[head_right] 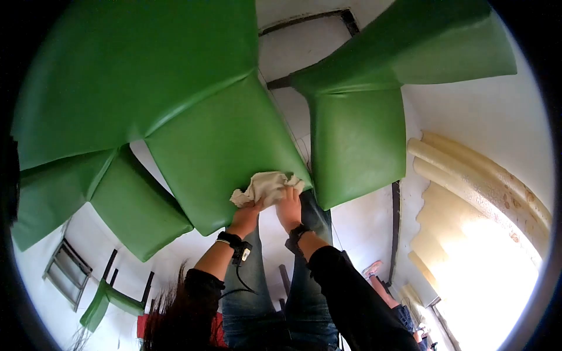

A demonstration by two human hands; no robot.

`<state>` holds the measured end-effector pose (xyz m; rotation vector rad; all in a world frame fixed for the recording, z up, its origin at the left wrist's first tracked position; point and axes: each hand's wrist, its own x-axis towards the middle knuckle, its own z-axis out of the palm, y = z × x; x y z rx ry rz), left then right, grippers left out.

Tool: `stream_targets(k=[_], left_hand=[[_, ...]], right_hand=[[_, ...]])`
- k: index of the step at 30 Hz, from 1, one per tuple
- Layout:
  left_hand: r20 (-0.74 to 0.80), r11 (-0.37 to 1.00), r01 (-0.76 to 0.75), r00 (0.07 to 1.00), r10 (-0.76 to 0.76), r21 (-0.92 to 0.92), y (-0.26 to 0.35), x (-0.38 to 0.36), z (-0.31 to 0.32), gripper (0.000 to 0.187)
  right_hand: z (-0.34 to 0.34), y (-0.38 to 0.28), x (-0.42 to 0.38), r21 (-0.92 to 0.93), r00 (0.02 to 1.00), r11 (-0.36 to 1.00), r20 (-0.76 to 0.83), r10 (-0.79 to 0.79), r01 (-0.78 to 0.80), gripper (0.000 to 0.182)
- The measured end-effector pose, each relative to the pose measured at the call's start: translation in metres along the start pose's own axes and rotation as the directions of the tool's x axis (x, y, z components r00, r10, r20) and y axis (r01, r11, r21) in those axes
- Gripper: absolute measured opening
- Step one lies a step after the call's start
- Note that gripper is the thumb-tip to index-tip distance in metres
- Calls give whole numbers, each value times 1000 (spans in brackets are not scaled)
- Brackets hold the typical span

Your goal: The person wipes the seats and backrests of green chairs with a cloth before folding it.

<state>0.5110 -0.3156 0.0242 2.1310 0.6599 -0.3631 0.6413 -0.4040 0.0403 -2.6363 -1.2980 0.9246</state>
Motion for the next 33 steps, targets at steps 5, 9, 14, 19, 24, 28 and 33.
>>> stream_targets(k=[5, 9, 14, 19, 24, 28, 33], left_hand=[[46, 994, 76, 996, -80, 80, 11, 2, -9, 54], [3, 978, 183, 983, -184, 103, 26, 2, -3, 56], [-48, 972, 230, 973, -228, 46, 70, 19, 33, 55], [25, 919, 382, 924, -382, -98, 152, 75, 63, 52], [-124, 961, 144, 985, -117, 238, 198, 132, 68, 48], [-216, 916, 93, 976, -6, 391, 215, 162, 43, 39], [-133, 888, 122, 989, -69, 443, 208, 167, 53, 39]], right_hand=[[-31, 18, 18, 363, 996, 930, 82, 30, -58, 30], [-53, 65, 19, 333, 975, 929, 89, -202, 162, 29], [-80, 138, 4, 25, 885, 885, 2, -465, 465, 15], [-113, 223, 3, -48, 867, 866, 12, -498, 498, 13], [-154, 281, 16, -70, 901, 910, -127, -415, 409, 16], [-159, 297, 30, 61, 957, 993, -278, -81, 102, 26], [-147, 293, 31, -44, 970, 994, -217, -105, 98, 32]])
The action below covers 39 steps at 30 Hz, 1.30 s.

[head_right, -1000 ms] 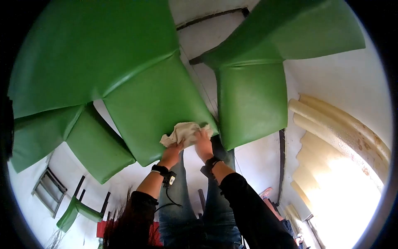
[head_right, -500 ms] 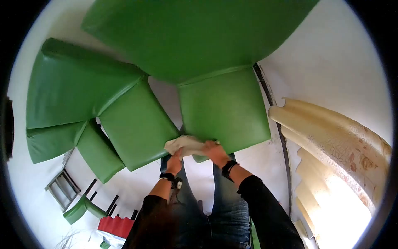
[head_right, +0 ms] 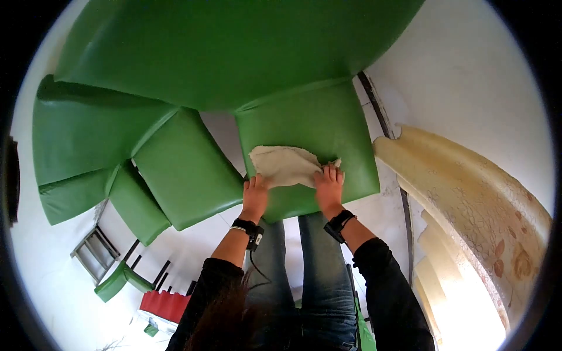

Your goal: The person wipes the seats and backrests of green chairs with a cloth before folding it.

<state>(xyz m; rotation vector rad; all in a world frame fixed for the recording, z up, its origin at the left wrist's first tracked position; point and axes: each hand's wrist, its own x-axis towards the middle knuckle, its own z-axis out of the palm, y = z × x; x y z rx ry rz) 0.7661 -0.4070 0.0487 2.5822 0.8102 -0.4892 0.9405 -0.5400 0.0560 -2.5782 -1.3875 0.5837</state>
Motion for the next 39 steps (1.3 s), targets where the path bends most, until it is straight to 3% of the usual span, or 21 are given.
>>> stream_targets(k=[1, 5, 7, 10, 14, 17, 19, 22, 27, 30, 32, 39], left_hand=[[77, 998, 55, 996, -54, -11, 1, -2, -3, 41], [68, 1000, 26, 997, -26, -11, 20, -7, 3, 43], [-5, 982, -47, 999, 47, -182, 27, -10, 15, 48], [11, 981, -34, 999, 37, -192, 32, -7, 20, 49], [30, 975, 10, 1000, -3, -223, 28, -9, 24, 49], [38, 947, 71, 997, -63, -313, 20, -17, 32, 48], [86, 949, 173, 984, -156, -264, 16, -32, 34, 48], [54, 945, 185, 983, -177, -268, 6, -51, 35, 48], [117, 949, 175, 982, -149, -261, 1, -48, 31, 50], [38, 931, 137, 990, -132, -337, 1, -38, 31, 53], [153, 872, 207, 976, -154, -443, -2, -32, 26, 56], [234, 831, 348, 934, -269, -434, 12, -11, 12, 65]], right_hand=[[0, -7, -2, -44, 999, 999, 8, -32, 32, 34], [-3, -22, -12, -33, 995, 996, 59, -84, 86, 41], [-5, -30, -11, -48, 999, 999, 33, 6, -4, 49], [3, -34, -11, -70, 999, 998, 34, 7, -4, 57], [9, -38, -13, -71, 994, 993, 62, -91, 95, 59], [17, -49, -10, -181, 987, 974, 105, -120, 138, 59], [19, -60, -13, -162, 978, 969, 122, -168, 186, 61], [26, -75, -17, -123, 965, 968, 174, -194, 217, 61], [35, -87, -20, -204, 954, 969, 288, -79, 142, 62], [29, -84, -12, -315, 946, 931, 312, -85, 187, 59], [31, -80, 2, -232, 954, 952, 267, -136, 201, 55], [20, -56, 45, -34, 905, 941, 290, -312, 335, 48]])
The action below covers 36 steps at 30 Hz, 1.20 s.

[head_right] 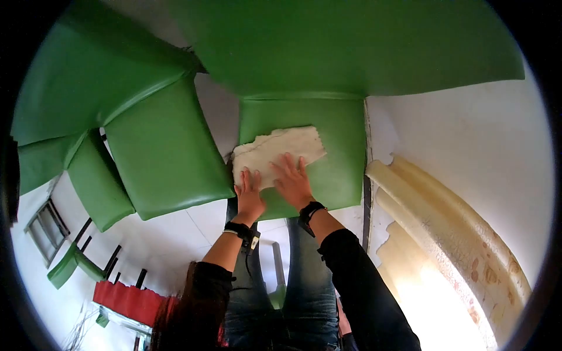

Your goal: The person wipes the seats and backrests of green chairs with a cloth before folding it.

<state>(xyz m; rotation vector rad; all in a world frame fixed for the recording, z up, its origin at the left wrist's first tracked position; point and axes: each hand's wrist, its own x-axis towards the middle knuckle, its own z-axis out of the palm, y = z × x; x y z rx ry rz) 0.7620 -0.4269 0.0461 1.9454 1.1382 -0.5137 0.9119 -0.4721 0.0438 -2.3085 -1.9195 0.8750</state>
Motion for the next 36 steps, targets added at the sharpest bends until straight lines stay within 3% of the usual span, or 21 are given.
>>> stream_targets(k=[3, 5, 9, 12, 16, 18, 25, 30, 33, 35, 36], left_hand=[[-50, 993, 118, 992, -118, -19, 18, 14, 6, 71], [-162, 977, 192, 965, -206, -94, 30, 16, 17, 74], [-156, 953, 285, 942, -299, -104, 65, 26, 26, 78], [-193, 982, 186, 964, -184, -9, 82, 34, 46, 80], [-136, 987, 152, 980, -143, 53, 127, 46, 55, 81], [-102, 966, 255, 963, -250, 37, 140, 52, 53, 81], [-106, 972, 237, 966, -236, -2, 134, 47, 51, 79], [-188, 988, 157, 970, -152, 10, 126, 39, 49, 73], [-294, 985, 145, 949, -112, 94, 122, 41, 50, 66], [-304, 988, 130, 948, -98, 88, 118, 44, 47, 58], [-318, 989, 119, 944, -87, 82, 116, 45, 43, 50]], right_hand=[[-4, 21, 8, 10, 996, 996, 16, -89, 89, 47], [-10, 36, 8, 3, 978, 979, -38, -205, 206, 48], [-15, 69, 0, -9, 978, 981, -74, -195, 194, 48], [-15, 98, -21, -5, 989, 992, -76, -126, 126, 49], [-17, 136, -53, -1, 998, 998, -18, -57, 57, 50], [-18, 141, -51, 9, 998, 998, 9, -63, 63, 51], [-20, 142, -51, 64, 994, 992, -14, -108, 109, 53], [-28, 142, -47, 30, 987, 988, -41, -154, 155, 53], [-41, 148, -32, 88, 990, 988, 52, -129, 125, 51], [-49, 150, -22, 77, 989, 994, 135, 65, -76, 48], [-54, 153, -19, 73, 988, 994, 138, 71, -82, 48]])
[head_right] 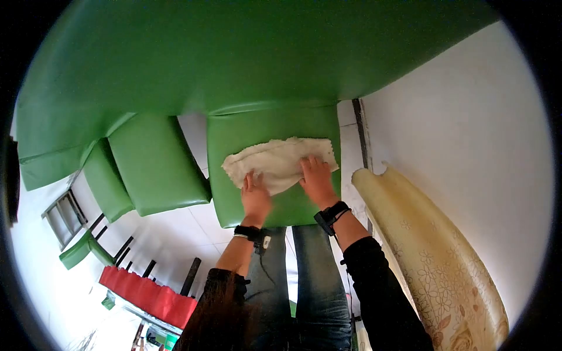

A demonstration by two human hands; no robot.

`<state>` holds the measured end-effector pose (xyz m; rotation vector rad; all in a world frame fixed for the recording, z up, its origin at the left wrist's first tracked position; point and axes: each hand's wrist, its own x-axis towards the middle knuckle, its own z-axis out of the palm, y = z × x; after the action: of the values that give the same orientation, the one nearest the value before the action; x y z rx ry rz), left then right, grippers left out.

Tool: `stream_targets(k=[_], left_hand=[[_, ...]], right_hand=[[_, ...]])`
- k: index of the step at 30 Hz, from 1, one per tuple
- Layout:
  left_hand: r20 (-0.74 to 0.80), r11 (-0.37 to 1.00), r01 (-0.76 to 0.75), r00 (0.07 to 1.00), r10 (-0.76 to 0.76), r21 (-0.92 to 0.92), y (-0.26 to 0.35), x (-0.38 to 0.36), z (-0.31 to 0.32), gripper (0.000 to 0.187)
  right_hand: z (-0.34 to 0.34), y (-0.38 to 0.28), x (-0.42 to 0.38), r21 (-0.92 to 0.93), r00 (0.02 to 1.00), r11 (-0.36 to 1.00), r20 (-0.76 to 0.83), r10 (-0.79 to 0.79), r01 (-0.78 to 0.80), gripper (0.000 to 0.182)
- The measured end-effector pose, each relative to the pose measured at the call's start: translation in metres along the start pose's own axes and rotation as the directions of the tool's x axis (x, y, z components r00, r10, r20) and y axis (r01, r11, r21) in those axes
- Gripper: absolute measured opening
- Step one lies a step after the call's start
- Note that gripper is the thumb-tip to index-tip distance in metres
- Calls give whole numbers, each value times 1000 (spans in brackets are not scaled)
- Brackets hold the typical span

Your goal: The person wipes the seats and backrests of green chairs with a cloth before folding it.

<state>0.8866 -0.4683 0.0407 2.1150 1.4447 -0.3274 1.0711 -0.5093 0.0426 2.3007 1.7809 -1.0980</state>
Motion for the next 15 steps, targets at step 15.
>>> stream_targets(k=[15], left_hand=[[851, -569, 694, 525, -20, -441, -54, 27, 4, 47]], right_hand=[[-7, 12, 21, 655, 634, 35, 715, 296, -755, 69]])
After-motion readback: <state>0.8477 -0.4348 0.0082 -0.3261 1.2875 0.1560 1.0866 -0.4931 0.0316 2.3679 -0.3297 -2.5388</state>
